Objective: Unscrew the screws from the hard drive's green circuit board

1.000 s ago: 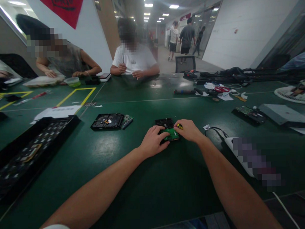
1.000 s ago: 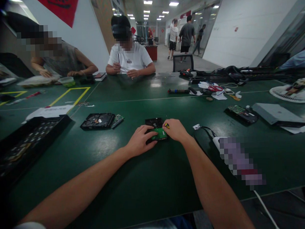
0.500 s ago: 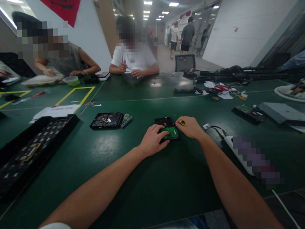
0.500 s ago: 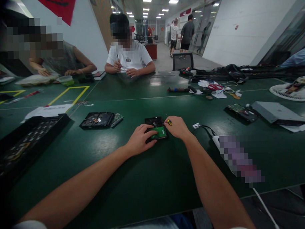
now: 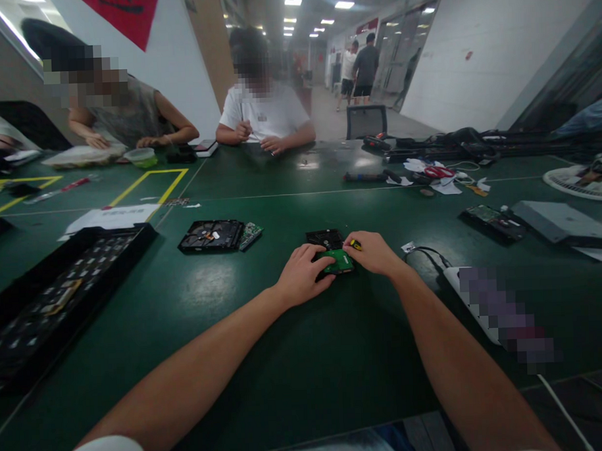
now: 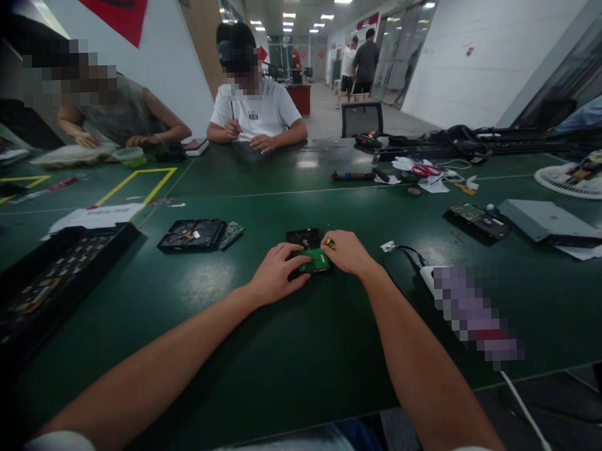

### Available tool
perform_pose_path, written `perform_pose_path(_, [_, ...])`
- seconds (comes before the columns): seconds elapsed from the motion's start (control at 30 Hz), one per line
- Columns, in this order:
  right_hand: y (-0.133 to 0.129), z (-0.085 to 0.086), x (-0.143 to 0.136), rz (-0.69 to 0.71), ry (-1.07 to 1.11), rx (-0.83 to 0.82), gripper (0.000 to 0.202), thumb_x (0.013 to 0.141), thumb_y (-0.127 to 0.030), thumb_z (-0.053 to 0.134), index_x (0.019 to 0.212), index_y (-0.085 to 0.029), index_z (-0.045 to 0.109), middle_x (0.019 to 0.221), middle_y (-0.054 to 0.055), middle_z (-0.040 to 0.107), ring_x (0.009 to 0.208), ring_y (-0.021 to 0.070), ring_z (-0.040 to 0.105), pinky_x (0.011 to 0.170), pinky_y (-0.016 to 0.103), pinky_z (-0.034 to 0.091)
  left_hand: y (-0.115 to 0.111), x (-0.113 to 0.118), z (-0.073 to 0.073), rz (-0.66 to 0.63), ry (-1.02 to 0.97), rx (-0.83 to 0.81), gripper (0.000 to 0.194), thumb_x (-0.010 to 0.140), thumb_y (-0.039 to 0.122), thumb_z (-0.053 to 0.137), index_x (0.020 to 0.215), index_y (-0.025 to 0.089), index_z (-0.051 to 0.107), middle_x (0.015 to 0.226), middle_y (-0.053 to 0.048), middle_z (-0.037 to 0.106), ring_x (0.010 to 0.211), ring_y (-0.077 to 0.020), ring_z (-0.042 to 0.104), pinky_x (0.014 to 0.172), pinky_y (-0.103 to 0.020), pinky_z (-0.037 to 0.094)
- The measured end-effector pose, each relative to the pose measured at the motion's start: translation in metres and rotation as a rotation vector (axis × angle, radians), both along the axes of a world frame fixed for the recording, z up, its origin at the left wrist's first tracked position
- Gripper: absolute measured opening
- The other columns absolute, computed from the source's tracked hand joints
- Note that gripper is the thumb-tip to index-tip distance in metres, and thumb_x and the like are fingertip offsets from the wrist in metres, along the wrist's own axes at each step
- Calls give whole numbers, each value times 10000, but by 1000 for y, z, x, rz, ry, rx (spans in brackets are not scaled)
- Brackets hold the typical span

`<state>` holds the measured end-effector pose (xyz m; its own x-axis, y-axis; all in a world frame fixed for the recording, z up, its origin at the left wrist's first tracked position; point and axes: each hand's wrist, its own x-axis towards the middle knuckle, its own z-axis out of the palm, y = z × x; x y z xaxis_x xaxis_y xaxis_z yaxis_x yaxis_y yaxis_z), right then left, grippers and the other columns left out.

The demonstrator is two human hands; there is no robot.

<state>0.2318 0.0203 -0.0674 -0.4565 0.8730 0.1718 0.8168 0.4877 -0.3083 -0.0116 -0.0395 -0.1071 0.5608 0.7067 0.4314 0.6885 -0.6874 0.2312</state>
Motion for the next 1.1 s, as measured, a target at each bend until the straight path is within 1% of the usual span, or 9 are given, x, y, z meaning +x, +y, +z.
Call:
perform_pose_path(0.17, [-2,-1,-2,-24,-14,10,139,989,-256,622,992,-187,743,1038,83,794,989,232,716,890,319,478,0,0,-1,-3,-5,1,383,972,407,671,1316,240,692,1387,-147,587,1296,-344,548,1085,-558,482])
perform_pose_path(0.33, [-2,0,-2,-18,6,15,128,980,-247,626,976,-199,745,1029,70,795,975,226,716,893,319,480,0,0,0,-1,-10,-6,379,971,404,671,1308,231,698,1382,-148,589,1299,-346,547,1090,-560,480])
perform_pose_path(0.6, [0,-1,2,-45,31,0,151,988,-266,614,974,-201,749,1032,74,797,982,231,720,893,328,485,-1,0,2,-2,-6,-5,374,970,395,674,1304,228,694,1375,-147,591,1293,-342,547,1087,-557,480])
perform_pose_path(0.77, [1,-2,1,-40,30,-9,150,988,-265,615,978,-203,751,1039,73,798,995,234,719,903,331,484,-1,0,0,-2,-11,-4,372,965,396,676,1302,239,697,1369,-142,592,1296,-340,548,1092,-553,476])
perform_pose_path(0.97, [-1,-3,-1,-34,23,12,151,995,-261,604,982,-199,741,1046,73,794,993,223,715,897,317,476,0,-1,-1,-5,-5,-11,394,966,408,675,1315,224,692,1380,-158,587,1302,-352,544,1086,-565,478])
perform_pose_path(1.1, [-1,-3,-2,-29,2,22,154,994,-260,602,984,-191,739,1035,78,789,973,224,710,890,316,474,1,0,-2,-7,-11,-13,392,962,411,680,1315,241,691,1377,-150,592,1298,-350,548,1079,-566,484])
